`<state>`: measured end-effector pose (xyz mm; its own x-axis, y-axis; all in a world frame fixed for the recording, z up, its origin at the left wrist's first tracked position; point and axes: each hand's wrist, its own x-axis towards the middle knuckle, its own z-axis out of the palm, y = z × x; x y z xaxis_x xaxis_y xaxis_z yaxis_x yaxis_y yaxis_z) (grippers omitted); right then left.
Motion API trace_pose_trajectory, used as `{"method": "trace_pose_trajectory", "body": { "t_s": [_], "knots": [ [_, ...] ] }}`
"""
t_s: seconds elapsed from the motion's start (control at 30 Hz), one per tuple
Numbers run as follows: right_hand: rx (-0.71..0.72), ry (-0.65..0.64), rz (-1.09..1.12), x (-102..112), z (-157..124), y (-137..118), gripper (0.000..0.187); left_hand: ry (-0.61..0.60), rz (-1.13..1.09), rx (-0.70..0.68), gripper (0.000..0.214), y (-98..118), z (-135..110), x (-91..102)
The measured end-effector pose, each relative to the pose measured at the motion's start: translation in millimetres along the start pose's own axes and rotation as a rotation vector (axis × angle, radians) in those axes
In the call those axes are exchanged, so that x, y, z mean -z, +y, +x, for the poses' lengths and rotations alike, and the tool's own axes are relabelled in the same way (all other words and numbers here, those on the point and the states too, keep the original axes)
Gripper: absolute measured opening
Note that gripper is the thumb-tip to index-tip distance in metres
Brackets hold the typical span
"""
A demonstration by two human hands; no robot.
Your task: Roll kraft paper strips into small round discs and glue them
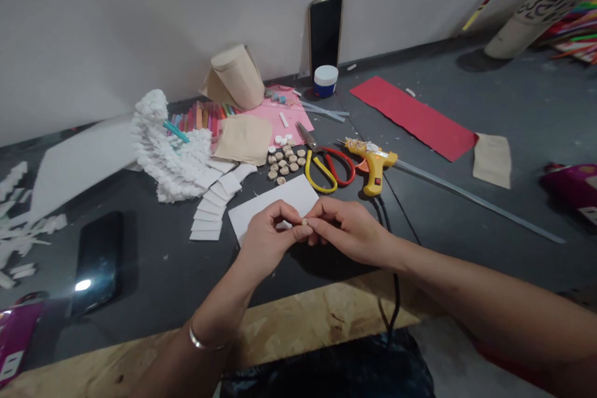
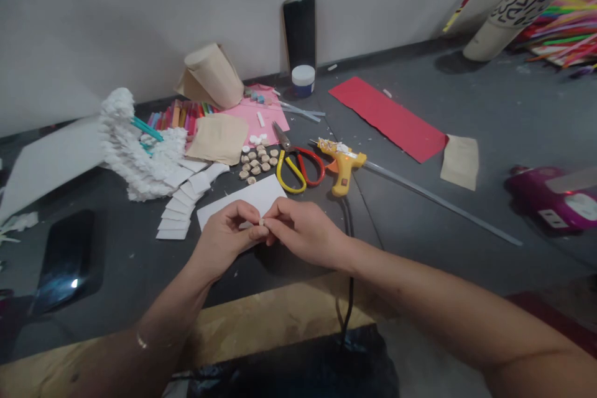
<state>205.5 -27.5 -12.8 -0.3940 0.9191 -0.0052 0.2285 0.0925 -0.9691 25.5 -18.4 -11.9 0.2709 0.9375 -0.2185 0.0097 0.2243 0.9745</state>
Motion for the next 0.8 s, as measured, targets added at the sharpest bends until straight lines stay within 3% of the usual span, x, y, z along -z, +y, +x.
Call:
{"method": "trace_pose_trajectory", "body": {
  "t_s": [0.1,0.3,0.6,0.8],
  "knots": [
    [0.037,-0.029,-0.054,2.3,0.2,-1.2,0.015,-0.041,-0.032,0.009,0.031,0.1,0.2,-0.8],
    [0.101,-0.062,-0.12,6.0,2.6,-2.8,0.015,0.031,0.058,-0.029,0.024,1.6,-2.5,-2.4],
    [0.052,0.021,-0.296,6.8,3.1,-2.5,0.011,0.133,0.236,-0.17,0.015,-4.8,-8.0,-6.2],
    [0.01,0.021,-0.239,7.3,4.2,-3.3,0.014,0.138,0.263,-0.193,0.008,-4.2,-5.6,-4.2]
  ]
}}
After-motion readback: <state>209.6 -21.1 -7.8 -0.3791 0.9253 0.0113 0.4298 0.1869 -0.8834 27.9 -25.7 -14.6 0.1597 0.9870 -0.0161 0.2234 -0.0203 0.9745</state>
